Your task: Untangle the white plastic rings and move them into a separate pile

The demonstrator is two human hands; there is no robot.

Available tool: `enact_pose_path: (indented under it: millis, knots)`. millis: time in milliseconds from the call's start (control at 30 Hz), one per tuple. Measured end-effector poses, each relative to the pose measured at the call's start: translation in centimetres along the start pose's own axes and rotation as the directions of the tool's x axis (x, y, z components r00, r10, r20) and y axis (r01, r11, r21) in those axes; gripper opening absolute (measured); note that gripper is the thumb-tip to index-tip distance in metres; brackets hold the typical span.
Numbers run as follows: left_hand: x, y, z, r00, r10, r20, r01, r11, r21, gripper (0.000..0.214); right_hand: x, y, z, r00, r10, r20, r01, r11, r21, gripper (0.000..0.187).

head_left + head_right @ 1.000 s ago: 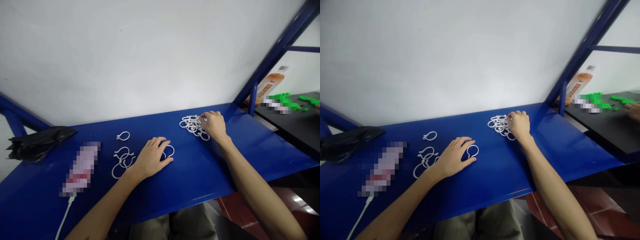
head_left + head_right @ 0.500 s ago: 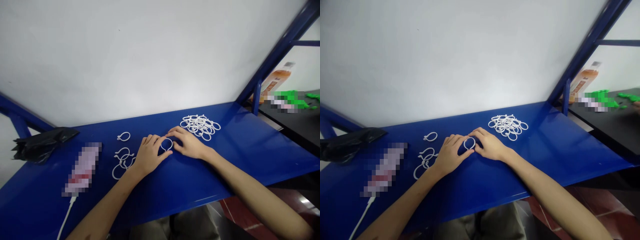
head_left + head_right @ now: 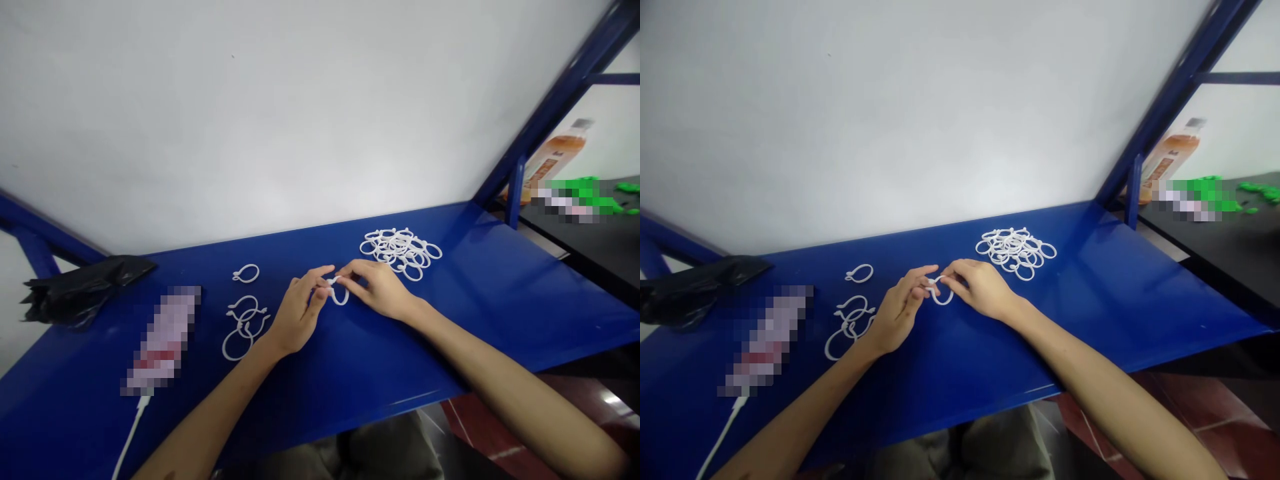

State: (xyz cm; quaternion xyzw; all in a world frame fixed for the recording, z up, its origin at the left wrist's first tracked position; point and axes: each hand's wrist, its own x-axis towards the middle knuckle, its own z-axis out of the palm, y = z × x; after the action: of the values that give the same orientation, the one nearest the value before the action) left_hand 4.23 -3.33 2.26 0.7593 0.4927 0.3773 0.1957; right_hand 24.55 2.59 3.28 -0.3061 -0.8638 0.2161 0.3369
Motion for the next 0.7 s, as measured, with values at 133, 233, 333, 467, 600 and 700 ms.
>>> enact_pose_path:
  millis: [133,233,333,467,600,700]
  knots:
    - [0.12,0.13,-0.03,0.999,0.015,-0.039,-0.012,0.996,0.088,0.030,-0.06,0.12,-0.01,0.999,0.019,0.028,-0.020,1.000,0.014,0.019]
    - [0.26,0.15,0.03,0.996,0.007,-0.090,0.002,0.995,0.099,0.021,-0.11,0.16,0.00,0.998,-0.021,0.061,0.023,0.999,-0.036,0.020]
    - [0.38,0.11,0.07,0.991,-0.009,-0.135,0.021,0.996,0.087,0.015,-0.13,0.01,0.09,0.996,-0.007,0.091,0.014,0.997,-0.073,0.020]
    - [0.50,0.08,0.11,0.980,-0.093,-0.175,0.105,0.992,0.065,0.012,-0.14,-0.50,0.08,0.998,-0.011,0.060,0.013,0.999,-0.046,0.030]
    - [0.67,0.22,0.02,0.957,-0.212,-0.197,0.213,0.977,-0.020,0.018,-0.20,-0.80,0.13,0.997,-0.059,0.053,0.060,0.998,-0.017,0.032]
    - [0.74,0.26,-0.06,0.951,-0.255,-0.173,0.241,0.966,-0.095,0.024,-0.26,-0.75,0.28,0.996,-0.077,0.040,0.076,0.997,0.017,0.025]
